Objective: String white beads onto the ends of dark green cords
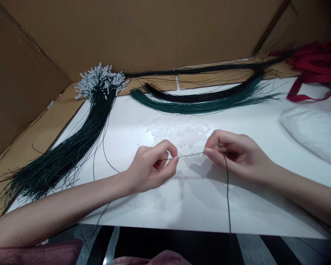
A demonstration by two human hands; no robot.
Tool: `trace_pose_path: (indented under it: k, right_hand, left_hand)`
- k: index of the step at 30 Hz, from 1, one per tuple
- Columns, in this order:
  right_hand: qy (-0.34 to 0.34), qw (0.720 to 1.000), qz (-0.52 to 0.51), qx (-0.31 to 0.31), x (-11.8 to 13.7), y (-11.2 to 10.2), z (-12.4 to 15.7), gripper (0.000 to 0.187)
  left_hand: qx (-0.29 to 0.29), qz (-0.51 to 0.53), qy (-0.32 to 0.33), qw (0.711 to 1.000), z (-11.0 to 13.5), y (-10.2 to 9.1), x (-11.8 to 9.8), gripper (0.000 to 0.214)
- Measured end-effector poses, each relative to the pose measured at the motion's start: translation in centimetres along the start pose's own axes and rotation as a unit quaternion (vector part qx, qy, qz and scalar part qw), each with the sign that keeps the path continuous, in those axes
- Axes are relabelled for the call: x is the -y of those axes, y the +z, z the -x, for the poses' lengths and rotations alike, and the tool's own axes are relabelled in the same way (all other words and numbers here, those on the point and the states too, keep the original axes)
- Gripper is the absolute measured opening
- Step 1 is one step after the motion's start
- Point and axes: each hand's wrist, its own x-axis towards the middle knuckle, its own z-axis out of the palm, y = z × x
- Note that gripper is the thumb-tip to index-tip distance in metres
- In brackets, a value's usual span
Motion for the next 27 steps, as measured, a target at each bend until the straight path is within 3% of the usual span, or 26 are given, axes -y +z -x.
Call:
trace_pose_path:
  k: [7, 11, 17, 24, 27]
  right_hand:
    - [0.013, 1.0, -0.013, 0.0, 0.02, 0.04, -0.01, 0.016]
    - [0.018, 1.0, -0.014, 0.006, 0.0, 0.01, -0.01, 0.017]
    - [0.041, 0.999, -0.027, -0.018, 0.37, 0.19, 0.05, 0.017]
    - [0.048, 0.998, -0.026, -0.02, 0.48, 0.23, 0.1, 0.019]
    - [0.033, 0.999, -0.02, -0.011, 0.23, 0.03, 0.03, 0.017]
  left_hand:
    - [0.004, 0.001, 0.01, 1.0, -0.1, -0.02, 0.0, 0.002]
    - [0.01, 0.006, 0.018, 1.0, -0.09, -0.23, -0.09, 0.011]
    - [0.011, 0.013, 0.075, 0.997, 0.01, -0.43, -0.19, 0.02]
    - [0.003, 0.002, 0.098, 0.995, -0.11, -0.53, -0.25, 0.024]
    - [0.028, 0.02, 0.134, 0.99, -0.04, -0.6, -0.13, 0.028]
